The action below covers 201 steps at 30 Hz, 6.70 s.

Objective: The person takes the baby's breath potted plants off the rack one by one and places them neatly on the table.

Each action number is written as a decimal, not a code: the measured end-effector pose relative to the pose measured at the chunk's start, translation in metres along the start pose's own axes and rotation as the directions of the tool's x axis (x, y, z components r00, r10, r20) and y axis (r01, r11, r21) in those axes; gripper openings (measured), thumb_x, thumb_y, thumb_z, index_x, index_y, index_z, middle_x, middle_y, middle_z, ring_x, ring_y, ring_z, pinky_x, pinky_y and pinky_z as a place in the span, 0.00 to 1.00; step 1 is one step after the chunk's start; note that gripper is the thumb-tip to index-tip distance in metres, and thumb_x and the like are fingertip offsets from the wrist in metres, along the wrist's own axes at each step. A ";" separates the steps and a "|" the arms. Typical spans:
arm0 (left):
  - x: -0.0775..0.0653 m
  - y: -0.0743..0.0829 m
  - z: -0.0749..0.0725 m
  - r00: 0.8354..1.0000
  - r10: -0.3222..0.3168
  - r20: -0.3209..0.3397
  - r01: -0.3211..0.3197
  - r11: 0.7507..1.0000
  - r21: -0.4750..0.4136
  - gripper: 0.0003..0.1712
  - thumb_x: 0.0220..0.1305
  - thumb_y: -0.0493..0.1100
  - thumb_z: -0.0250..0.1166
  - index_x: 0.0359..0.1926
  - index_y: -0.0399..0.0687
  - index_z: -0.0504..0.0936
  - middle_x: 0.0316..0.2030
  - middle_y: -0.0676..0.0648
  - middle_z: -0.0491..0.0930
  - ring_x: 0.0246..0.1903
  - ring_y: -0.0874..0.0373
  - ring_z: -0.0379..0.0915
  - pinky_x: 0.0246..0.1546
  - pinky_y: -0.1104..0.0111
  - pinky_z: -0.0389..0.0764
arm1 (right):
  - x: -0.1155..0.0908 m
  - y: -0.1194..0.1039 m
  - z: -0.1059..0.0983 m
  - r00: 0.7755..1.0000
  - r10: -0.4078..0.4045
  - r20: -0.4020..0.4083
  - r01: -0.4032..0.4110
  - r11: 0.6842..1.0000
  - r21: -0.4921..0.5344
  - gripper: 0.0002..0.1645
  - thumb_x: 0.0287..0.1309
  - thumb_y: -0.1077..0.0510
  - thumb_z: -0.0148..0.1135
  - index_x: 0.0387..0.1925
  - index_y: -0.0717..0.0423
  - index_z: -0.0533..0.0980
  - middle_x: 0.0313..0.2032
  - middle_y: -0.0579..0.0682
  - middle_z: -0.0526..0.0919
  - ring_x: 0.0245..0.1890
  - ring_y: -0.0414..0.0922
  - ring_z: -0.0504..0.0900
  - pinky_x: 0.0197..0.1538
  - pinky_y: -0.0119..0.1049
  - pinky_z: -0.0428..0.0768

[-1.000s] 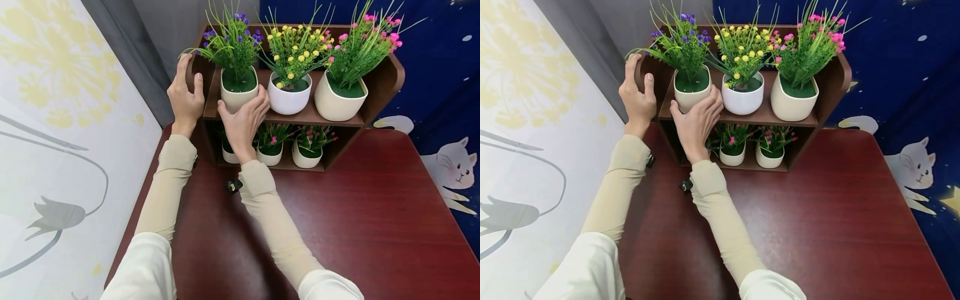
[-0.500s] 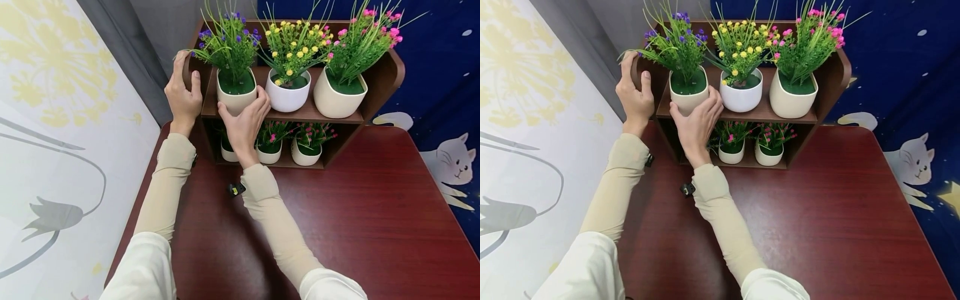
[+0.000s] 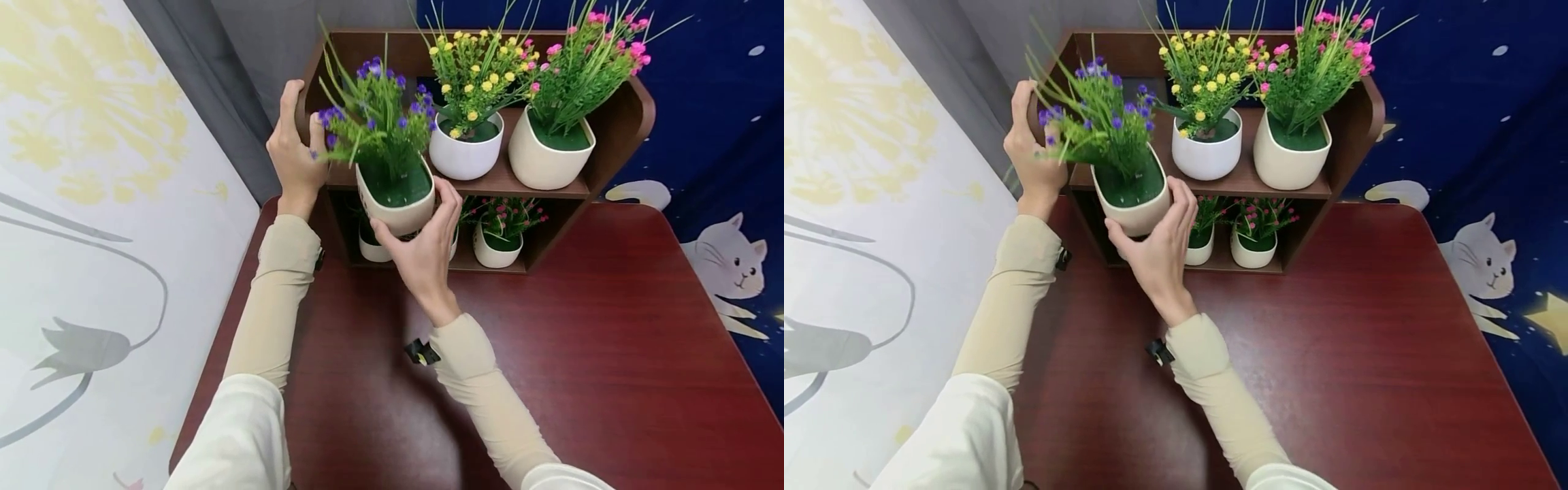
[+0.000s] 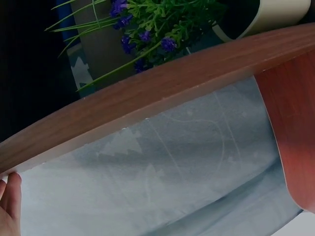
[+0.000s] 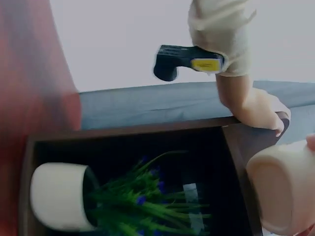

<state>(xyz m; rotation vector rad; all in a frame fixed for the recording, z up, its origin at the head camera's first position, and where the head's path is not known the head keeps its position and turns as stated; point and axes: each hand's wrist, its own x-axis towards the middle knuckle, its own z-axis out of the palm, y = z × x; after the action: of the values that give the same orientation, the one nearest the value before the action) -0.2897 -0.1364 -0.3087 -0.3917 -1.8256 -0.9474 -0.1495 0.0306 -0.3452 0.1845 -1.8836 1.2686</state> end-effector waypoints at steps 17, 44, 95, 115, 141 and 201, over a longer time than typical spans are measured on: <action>0.001 -0.001 -0.001 1.000 -0.001 -0.004 0.001 1.000 0.024 0.25 0.64 0.50 0.50 0.59 0.50 0.73 0.55 0.60 0.73 0.41 0.58 0.76 0.36 0.60 0.75 | -0.039 -0.018 -0.112 1.000 0.011 0.027 -0.010 1.000 -0.007 0.50 0.27 0.57 0.72 0.53 0.80 0.61 0.51 0.72 0.67 0.53 0.55 0.67 0.57 0.42 0.61; 0.001 0.001 -0.002 1.000 0.006 -0.022 -0.007 1.000 -0.017 0.24 0.63 0.49 0.52 0.59 0.48 0.73 0.56 0.57 0.73 0.47 0.66 0.74 0.45 0.67 0.73 | -0.061 0.179 -0.299 0.909 0.256 -0.329 -0.391 0.797 -0.460 0.47 0.30 0.56 0.74 0.57 0.53 0.63 0.52 0.44 0.65 0.54 0.47 0.66 0.57 0.31 0.58; 0.001 0.003 -0.002 0.999 0.021 -0.033 -0.021 1.000 -0.013 0.27 0.60 0.51 0.48 0.58 0.46 0.74 0.55 0.56 0.74 0.47 0.67 0.72 0.45 0.68 0.72 | 0.020 0.331 -0.360 0.666 0.691 -0.279 -0.723 0.506 -0.471 0.50 0.41 0.49 0.65 0.62 0.56 0.49 0.56 0.48 0.54 0.62 0.50 0.56 0.64 0.34 0.51; 0.000 0.002 -0.002 1.000 -0.012 -0.023 0.011 1.000 -0.019 0.27 0.60 0.51 0.47 0.58 0.48 0.74 0.55 0.57 0.74 0.45 0.65 0.74 0.45 0.69 0.73 | 0.029 0.327 -0.373 0.528 0.829 -0.186 -0.752 0.355 -0.555 0.63 0.49 0.43 0.60 0.70 0.61 0.31 0.69 0.64 0.43 0.69 0.55 0.42 0.67 0.40 0.44; -0.003 0.004 -0.004 0.999 0.005 -0.052 -0.004 1.000 0.015 0.26 0.61 0.51 0.48 0.58 0.48 0.74 0.54 0.57 0.75 0.42 0.63 0.75 0.39 0.64 0.75 | -0.035 0.138 -0.277 0.800 0.528 -0.284 -0.593 0.769 -0.240 0.34 0.51 0.55 0.67 0.61 0.47 0.67 0.55 0.49 0.73 0.50 0.41 0.74 0.51 0.30 0.71; -0.004 0.003 0.000 0.999 -0.015 -0.033 0.014 0.999 -0.040 0.27 0.61 0.50 0.47 0.58 0.43 0.73 0.56 0.58 0.73 0.49 0.68 0.71 0.48 0.70 0.72 | 0.084 0.059 -0.040 0.988 0.152 0.017 -0.149 0.983 -0.105 0.46 0.43 0.40 0.69 0.62 0.54 0.65 0.60 0.44 0.66 0.58 0.34 0.64 0.57 0.30 0.61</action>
<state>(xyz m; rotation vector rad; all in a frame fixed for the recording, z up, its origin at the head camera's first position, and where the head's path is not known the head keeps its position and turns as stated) -0.2855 -0.1335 -0.3111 -0.3855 -1.7838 -0.9963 -0.2129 0.1185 -0.3217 0.0031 -2.0105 1.2691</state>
